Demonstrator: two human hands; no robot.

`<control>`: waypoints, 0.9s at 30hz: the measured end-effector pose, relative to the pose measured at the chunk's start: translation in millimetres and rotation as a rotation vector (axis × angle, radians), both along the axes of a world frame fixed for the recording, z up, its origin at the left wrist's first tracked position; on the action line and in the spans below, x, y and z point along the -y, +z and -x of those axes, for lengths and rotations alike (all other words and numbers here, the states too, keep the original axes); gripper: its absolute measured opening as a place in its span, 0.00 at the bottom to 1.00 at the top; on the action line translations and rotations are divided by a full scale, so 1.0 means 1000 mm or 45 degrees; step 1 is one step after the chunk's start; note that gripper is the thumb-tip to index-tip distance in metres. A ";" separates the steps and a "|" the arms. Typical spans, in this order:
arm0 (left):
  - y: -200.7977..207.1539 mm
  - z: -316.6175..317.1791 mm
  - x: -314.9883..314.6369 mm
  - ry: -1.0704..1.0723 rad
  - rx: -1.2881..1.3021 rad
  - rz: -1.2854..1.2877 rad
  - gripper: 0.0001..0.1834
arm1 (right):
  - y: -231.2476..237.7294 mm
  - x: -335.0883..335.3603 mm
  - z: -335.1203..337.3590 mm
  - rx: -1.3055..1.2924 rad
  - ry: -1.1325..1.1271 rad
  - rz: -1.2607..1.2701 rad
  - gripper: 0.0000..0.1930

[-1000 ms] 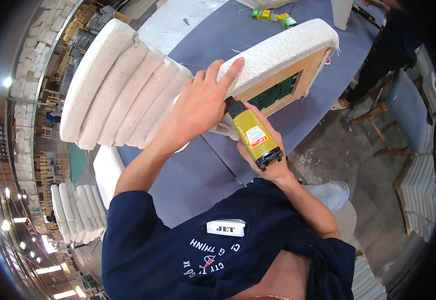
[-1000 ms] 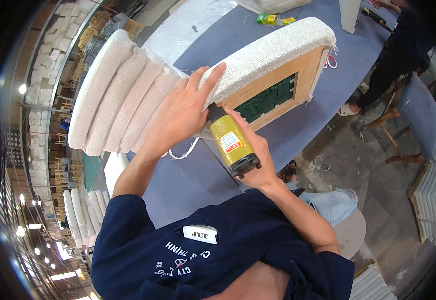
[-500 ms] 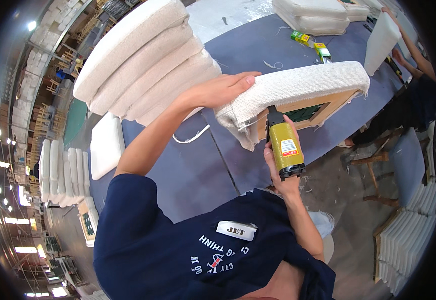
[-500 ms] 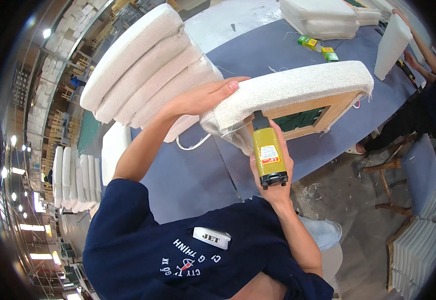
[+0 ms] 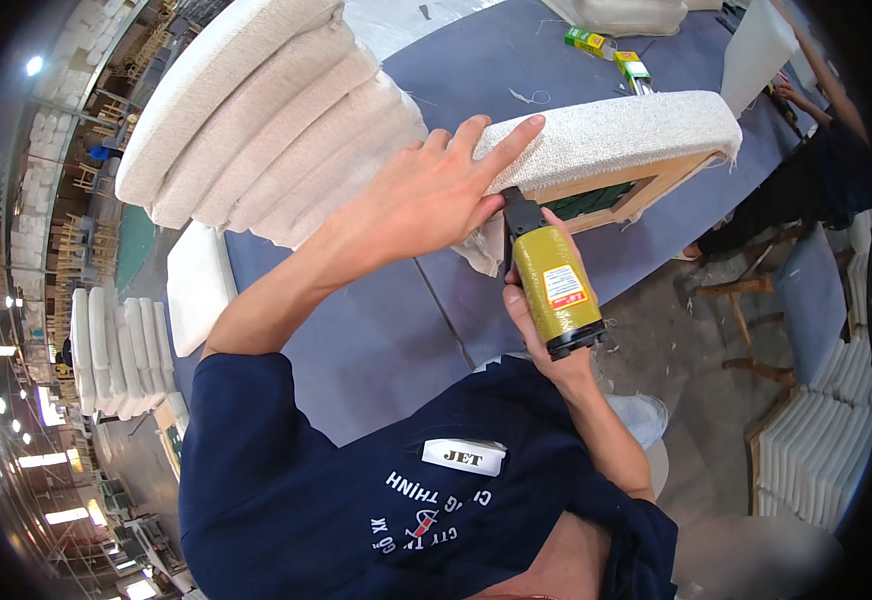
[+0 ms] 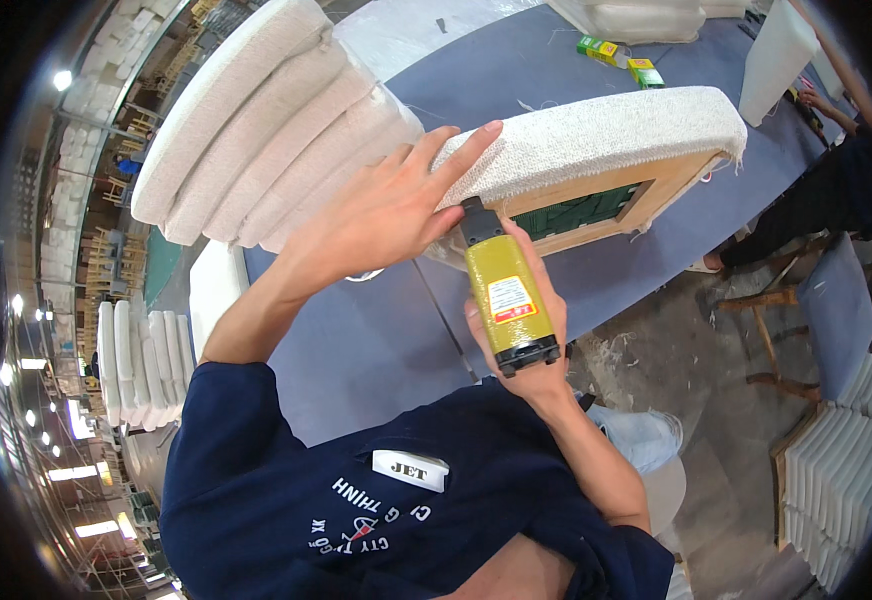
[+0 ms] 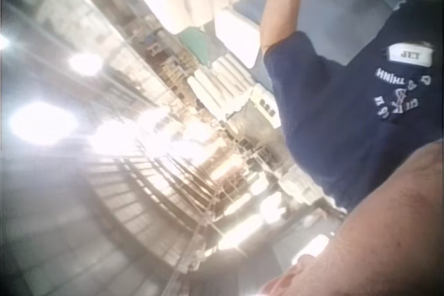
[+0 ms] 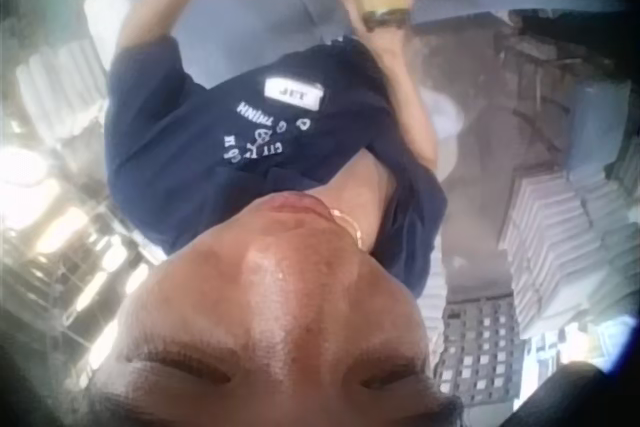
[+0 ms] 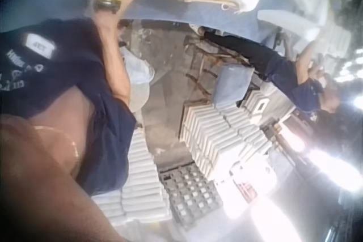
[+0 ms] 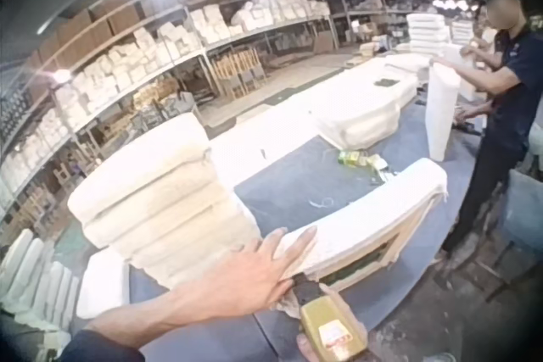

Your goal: The person staples white fabric onto a wooden cushion frame using a staple gun. They repeatedly pull the fabric taut, staple edges, and adjust the fabric to secure it around the frame.

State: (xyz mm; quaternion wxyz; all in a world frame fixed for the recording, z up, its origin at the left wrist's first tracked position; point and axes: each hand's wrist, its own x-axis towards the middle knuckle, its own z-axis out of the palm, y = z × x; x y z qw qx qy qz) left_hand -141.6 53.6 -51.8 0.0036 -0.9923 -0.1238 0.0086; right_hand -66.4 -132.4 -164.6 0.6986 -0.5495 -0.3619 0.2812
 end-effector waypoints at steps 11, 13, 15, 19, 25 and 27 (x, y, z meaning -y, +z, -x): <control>0.001 0.001 0.003 0.020 0.055 -0.064 0.58 | -0.006 -0.008 0.004 0.131 0.009 0.036 0.42; -0.004 0.003 0.004 0.035 0.090 -0.024 0.60 | -0.006 -0.010 0.004 0.320 -0.077 -0.023 0.42; -0.001 0.003 0.002 0.061 0.137 0.090 0.62 | -0.008 -0.008 0.000 0.236 0.011 0.011 0.41; -0.004 0.020 -0.017 0.049 0.391 0.527 0.66 | -0.013 0.006 -0.043 0.349 0.279 0.099 0.39; -0.070 0.044 0.001 0.030 0.983 0.997 0.67 | -0.120 0.025 -0.097 0.803 0.445 0.804 0.38; -0.089 0.041 0.012 0.002 1.179 1.036 0.67 | -0.150 0.018 -0.094 0.890 0.424 0.896 0.36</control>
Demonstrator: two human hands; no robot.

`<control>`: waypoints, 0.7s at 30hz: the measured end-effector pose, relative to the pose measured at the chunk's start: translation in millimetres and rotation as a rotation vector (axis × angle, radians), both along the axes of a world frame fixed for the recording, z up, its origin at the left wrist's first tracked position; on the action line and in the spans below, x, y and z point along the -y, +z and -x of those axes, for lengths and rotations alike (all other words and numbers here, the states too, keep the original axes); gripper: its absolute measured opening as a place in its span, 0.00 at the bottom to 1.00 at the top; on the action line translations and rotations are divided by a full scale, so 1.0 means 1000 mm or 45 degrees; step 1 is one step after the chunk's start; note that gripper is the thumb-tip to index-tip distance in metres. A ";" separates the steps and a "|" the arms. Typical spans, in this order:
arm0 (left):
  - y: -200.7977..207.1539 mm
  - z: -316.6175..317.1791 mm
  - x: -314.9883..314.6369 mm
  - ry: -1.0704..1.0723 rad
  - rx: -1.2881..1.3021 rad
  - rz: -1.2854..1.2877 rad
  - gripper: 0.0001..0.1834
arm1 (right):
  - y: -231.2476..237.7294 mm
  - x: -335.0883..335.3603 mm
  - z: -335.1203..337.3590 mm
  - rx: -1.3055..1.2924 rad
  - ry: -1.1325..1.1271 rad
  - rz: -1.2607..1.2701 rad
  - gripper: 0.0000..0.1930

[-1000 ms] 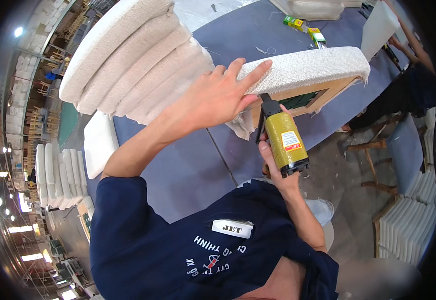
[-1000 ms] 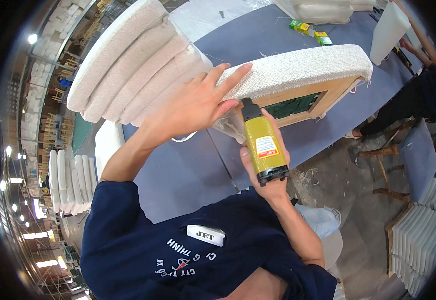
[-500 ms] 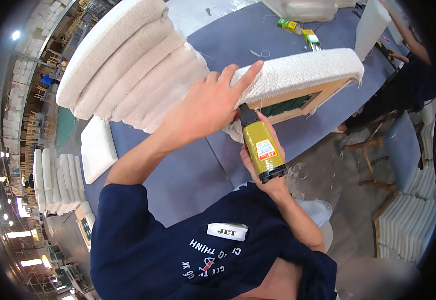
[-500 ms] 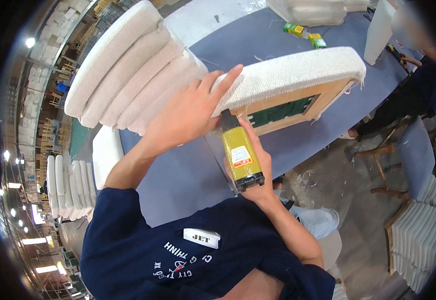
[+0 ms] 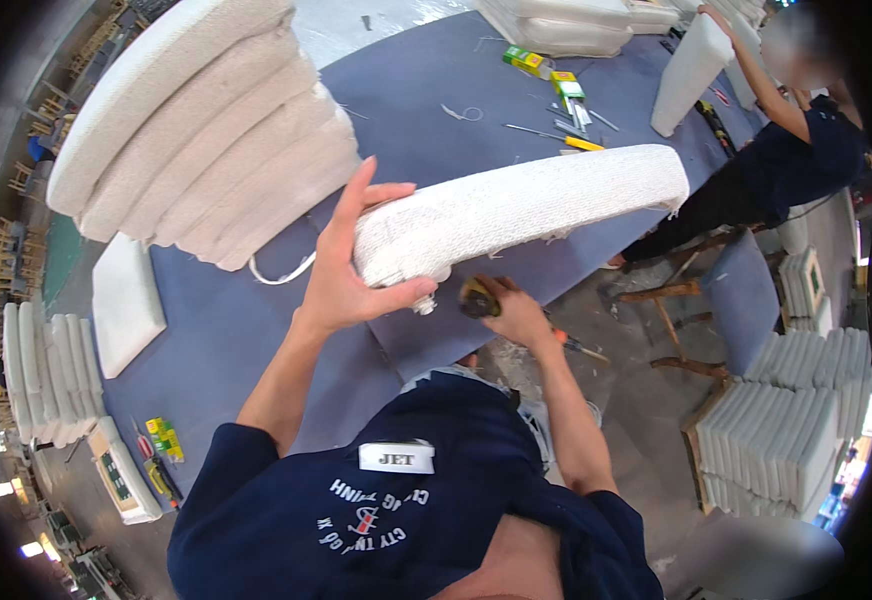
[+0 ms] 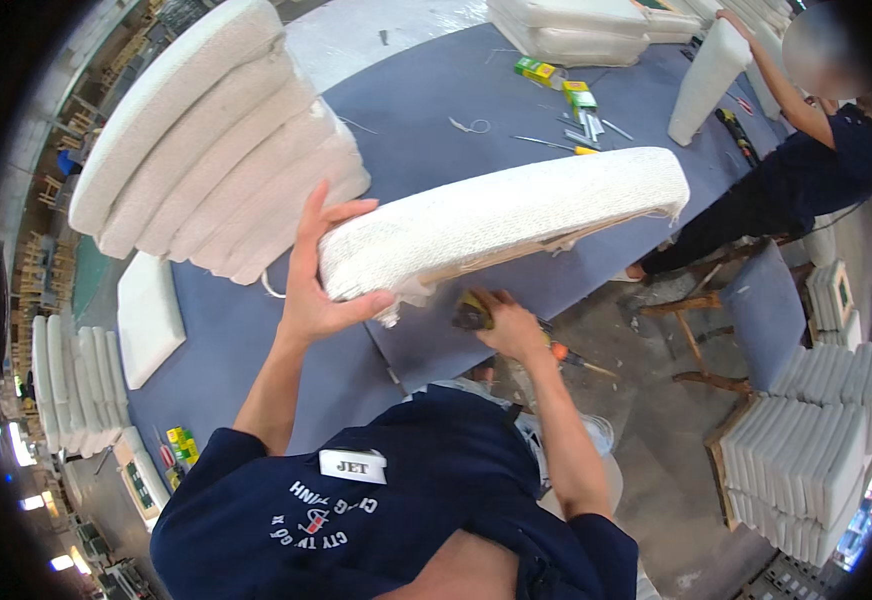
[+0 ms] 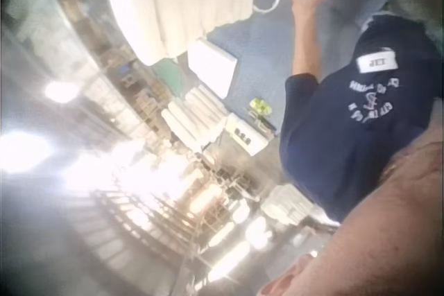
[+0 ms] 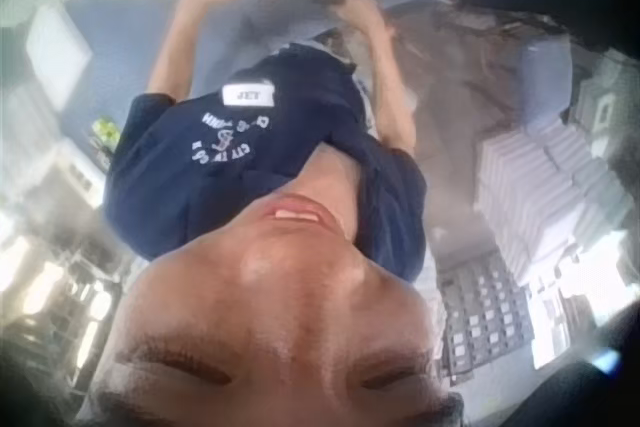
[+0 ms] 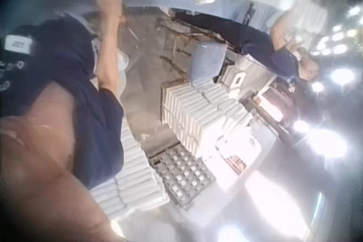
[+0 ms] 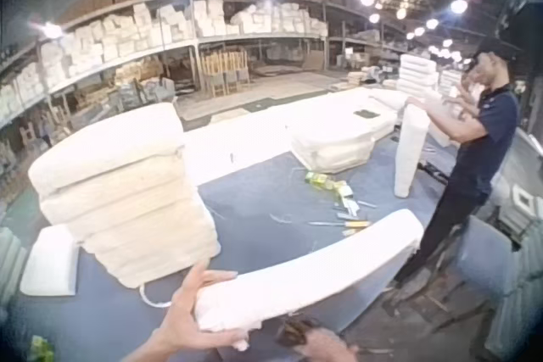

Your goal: The person staples white fabric onto a wooden cushion frame using a staple gun. They repeatedly pull the fabric taut, staple edges, and adjust the fabric to secure it around the frame.

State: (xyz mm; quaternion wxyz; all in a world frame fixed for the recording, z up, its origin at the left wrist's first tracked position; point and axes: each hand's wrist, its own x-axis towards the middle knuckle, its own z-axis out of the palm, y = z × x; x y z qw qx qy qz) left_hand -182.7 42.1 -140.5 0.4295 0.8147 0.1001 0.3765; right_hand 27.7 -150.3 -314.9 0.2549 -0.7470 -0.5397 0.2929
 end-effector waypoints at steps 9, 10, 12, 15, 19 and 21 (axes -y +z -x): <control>-0.030 -0.008 0.019 -0.007 0.320 -0.048 0.59 | -0.126 0.007 0.022 0.093 -0.111 -0.233 0.30; -0.034 -0.008 0.023 0.028 0.351 -0.058 0.58 | -0.107 0.016 0.011 -0.392 -0.407 -0.366 0.31; -0.038 -0.007 0.037 0.164 0.298 -0.075 0.50 | 0.033 0.028 -0.001 -0.936 -0.858 -0.800 0.36; -0.004 -0.039 0.060 -0.065 0.345 -0.193 0.43 | 0.143 0.059 -0.019 -0.533 -0.922 -1.256 0.43; 0.016 -0.084 0.082 -0.767 0.341 -0.035 0.35 | 0.179 0.072 -0.028 -0.055 -1.022 -1.083 0.36; 0.006 -0.108 0.071 -0.632 0.108 0.007 0.30 | 0.176 0.087 -0.032 -0.449 -1.146 -1.229 0.36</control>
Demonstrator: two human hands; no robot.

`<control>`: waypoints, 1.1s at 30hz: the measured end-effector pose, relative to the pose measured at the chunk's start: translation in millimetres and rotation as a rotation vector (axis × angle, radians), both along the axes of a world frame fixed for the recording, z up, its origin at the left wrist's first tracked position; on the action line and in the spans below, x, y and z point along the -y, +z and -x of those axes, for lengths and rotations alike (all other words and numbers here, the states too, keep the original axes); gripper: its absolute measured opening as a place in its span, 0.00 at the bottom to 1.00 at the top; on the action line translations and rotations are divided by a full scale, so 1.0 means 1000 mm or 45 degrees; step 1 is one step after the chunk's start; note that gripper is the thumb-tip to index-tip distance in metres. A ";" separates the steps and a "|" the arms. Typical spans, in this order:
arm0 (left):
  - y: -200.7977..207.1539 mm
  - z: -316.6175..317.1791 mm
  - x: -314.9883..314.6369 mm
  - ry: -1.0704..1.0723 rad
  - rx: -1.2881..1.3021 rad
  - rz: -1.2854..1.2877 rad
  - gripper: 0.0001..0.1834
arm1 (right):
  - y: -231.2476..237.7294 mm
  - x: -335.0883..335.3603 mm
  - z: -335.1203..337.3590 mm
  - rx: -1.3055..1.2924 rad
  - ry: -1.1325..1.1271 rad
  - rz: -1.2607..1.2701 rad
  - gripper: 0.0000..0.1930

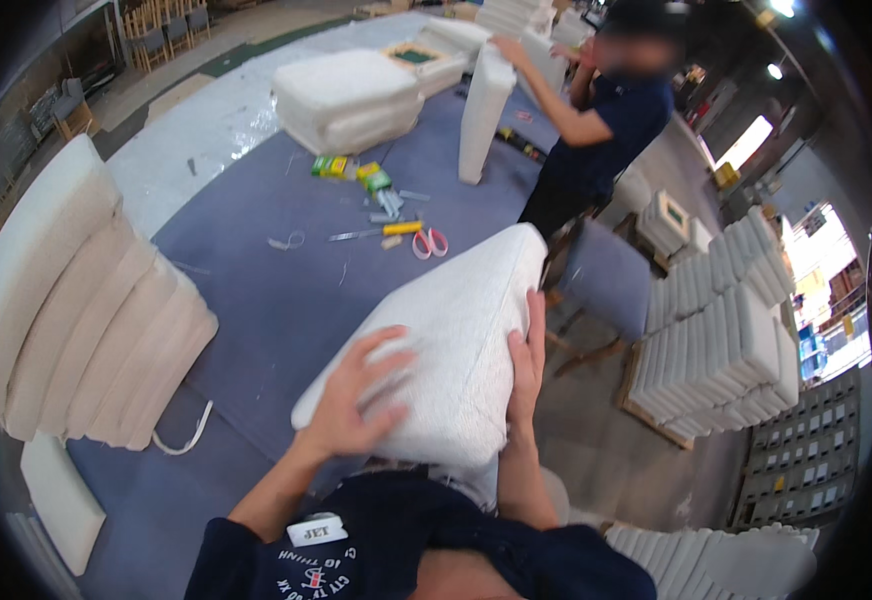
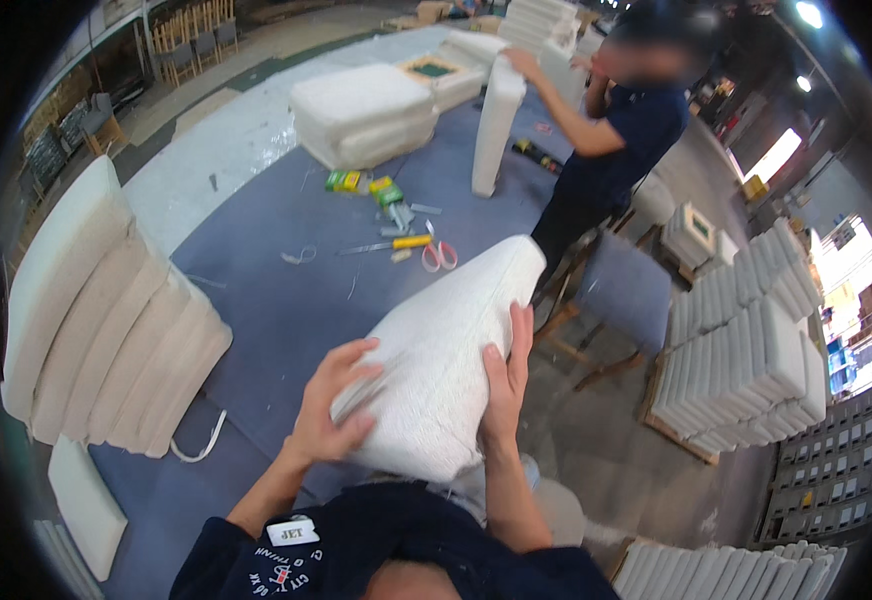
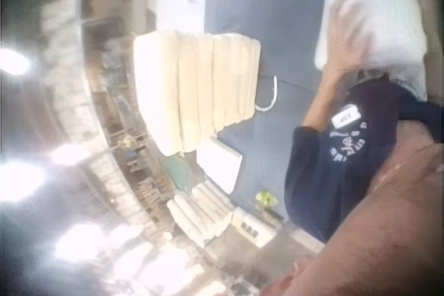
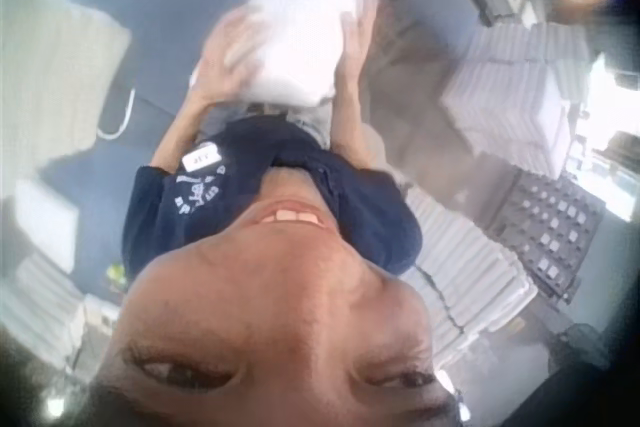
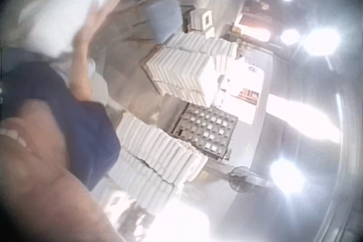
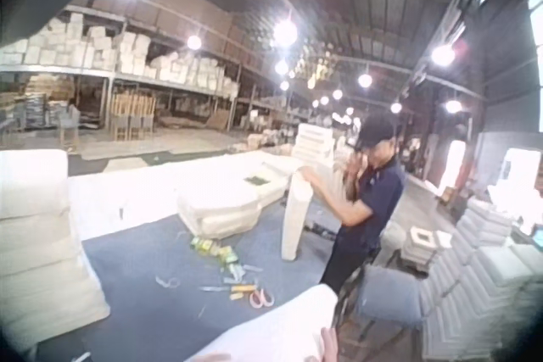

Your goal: The person staples white fabric onto a wooden cushion frame using a staple gun. They repeatedly pull the fabric taut, staple edges, and adjust the fabric to secure it around the frame.

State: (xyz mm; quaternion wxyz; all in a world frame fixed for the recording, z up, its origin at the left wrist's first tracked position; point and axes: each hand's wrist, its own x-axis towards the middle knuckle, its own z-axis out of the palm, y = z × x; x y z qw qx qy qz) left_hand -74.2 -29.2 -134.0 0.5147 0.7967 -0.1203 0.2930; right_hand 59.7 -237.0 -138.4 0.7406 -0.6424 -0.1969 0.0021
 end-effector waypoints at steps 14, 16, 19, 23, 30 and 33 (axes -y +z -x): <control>-0.325 -0.012 -0.053 0.356 -1.362 0.954 0.39 | 0.005 -0.011 0.018 -0.401 0.293 -0.229 0.32; -0.309 -0.031 -0.048 0.387 -1.326 0.922 0.39 | -0.003 -0.023 0.022 -0.312 0.409 -0.243 0.33; -0.336 -0.038 -0.083 0.281 -1.131 1.138 0.37 | -0.002 -0.042 0.032 -0.251 0.678 -0.238 0.37; -0.334 -0.044 -0.115 -0.012 -0.829 1.542 0.35 | 0.009 -0.029 0.042 -0.152 0.877 -0.183 0.38; -0.246 -0.024 -0.129 0.311 -0.787 1.519 0.35 | 0.010 -0.001 0.022 -0.200 0.850 -0.127 0.36; -0.200 0.008 -0.150 0.639 -0.899 1.459 0.33 | -0.011 0.010 -0.007 -0.121 0.686 0.246 0.34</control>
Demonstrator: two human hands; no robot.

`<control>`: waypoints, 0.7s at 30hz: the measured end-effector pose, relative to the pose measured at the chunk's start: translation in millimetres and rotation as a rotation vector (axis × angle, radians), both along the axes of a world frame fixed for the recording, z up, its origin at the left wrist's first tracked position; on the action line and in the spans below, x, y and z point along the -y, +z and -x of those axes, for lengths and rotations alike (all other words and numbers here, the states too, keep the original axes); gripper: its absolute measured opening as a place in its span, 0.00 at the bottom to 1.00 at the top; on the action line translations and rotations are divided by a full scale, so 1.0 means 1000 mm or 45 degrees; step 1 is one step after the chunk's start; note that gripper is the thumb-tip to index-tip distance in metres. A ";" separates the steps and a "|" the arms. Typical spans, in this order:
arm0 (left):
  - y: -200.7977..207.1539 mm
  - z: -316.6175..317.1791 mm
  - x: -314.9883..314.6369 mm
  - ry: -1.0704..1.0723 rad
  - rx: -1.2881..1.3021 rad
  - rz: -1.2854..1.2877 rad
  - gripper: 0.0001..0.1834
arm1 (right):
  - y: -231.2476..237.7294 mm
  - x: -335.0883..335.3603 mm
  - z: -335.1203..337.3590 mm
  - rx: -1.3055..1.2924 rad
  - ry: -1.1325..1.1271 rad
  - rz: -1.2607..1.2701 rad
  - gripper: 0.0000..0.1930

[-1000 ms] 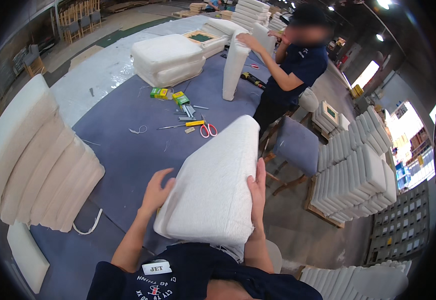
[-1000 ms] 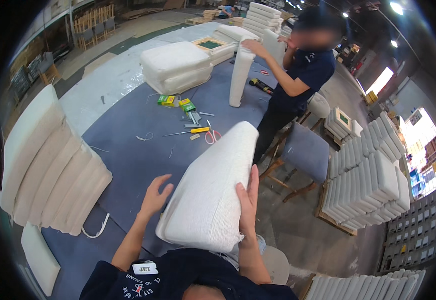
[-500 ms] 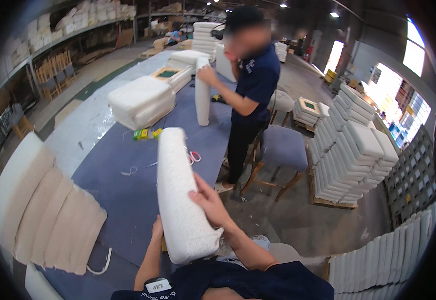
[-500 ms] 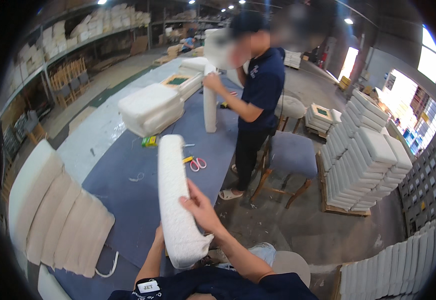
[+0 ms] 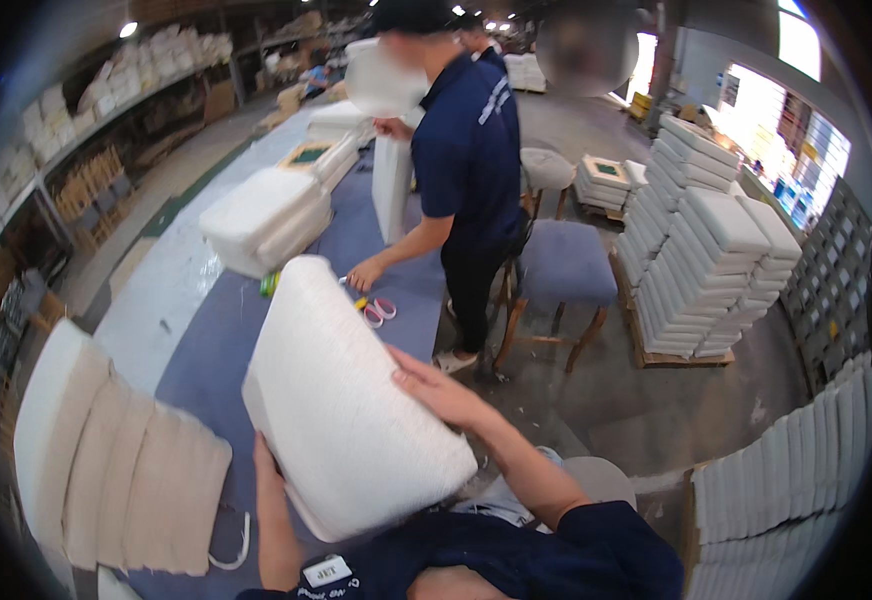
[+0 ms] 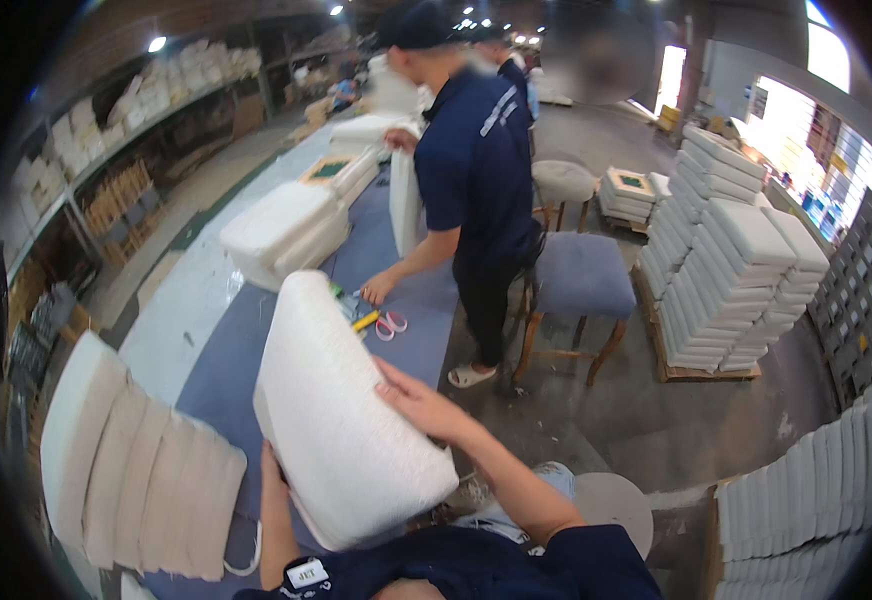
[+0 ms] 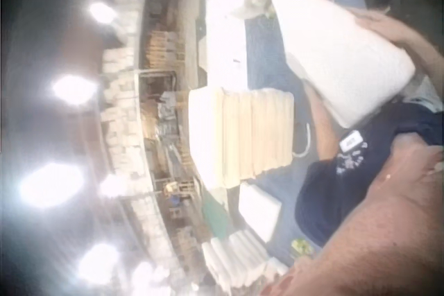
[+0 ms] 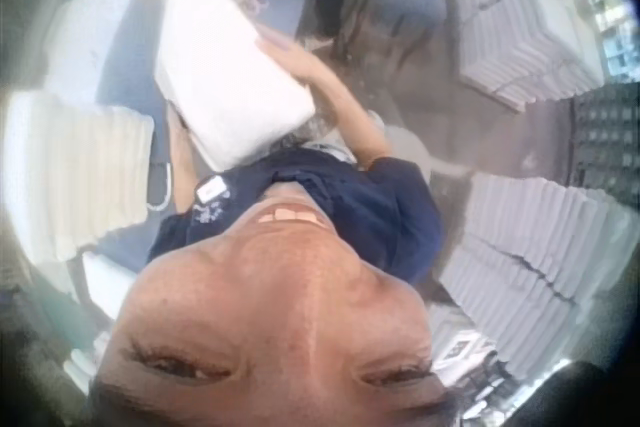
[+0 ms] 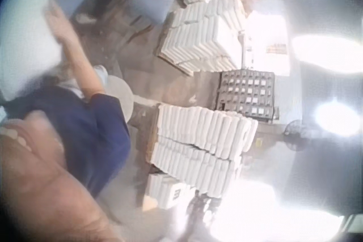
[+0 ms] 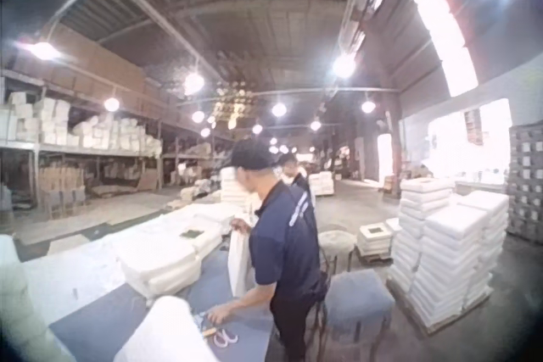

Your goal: The person staples white fabric onto a wooden cushion frame using a staple gun. They repeatedly pull the fabric taut, staple edges, and adjust the fabric to secure it around the frame.

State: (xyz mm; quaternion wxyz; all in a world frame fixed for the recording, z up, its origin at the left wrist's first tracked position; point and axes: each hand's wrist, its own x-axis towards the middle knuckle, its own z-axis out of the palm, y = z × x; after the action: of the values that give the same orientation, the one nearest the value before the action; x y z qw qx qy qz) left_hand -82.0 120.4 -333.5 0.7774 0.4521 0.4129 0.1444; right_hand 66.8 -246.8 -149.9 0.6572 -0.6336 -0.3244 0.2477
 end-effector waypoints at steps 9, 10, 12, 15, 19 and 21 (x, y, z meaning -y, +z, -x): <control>-0.079 0.097 -0.032 0.358 -0.279 -0.721 0.35 | -0.150 -0.033 -0.049 -0.253 -0.091 0.511 0.42; -0.083 0.103 -0.016 0.375 -0.326 -0.696 0.36 | -0.157 -0.036 -0.044 -0.262 -0.092 0.524 0.41; -0.084 0.111 0.013 0.290 -0.551 -0.856 0.37 | -0.187 -0.033 -0.047 -0.118 -0.061 0.721 0.41; -0.056 0.095 0.038 0.097 -0.817 -1.122 0.39 | -0.211 -0.020 -0.030 0.167 -0.079 0.982 0.43; -0.063 0.064 0.038 -0.257 -1.120 -1.694 0.38 | -0.226 -0.027 -0.012 0.252 -0.189 0.890 0.41; -0.056 0.024 0.027 -0.452 -1.050 -1.824 0.37 | -0.221 -0.033 -0.005 0.150 -0.268 0.856 0.40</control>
State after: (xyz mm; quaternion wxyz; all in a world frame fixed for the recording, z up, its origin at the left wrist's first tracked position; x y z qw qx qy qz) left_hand -106.3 93.0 -389.3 0.1011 0.9103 0.3950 0.0706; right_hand 71.6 -213.9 -371.2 0.4139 -0.8577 -0.1950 0.2345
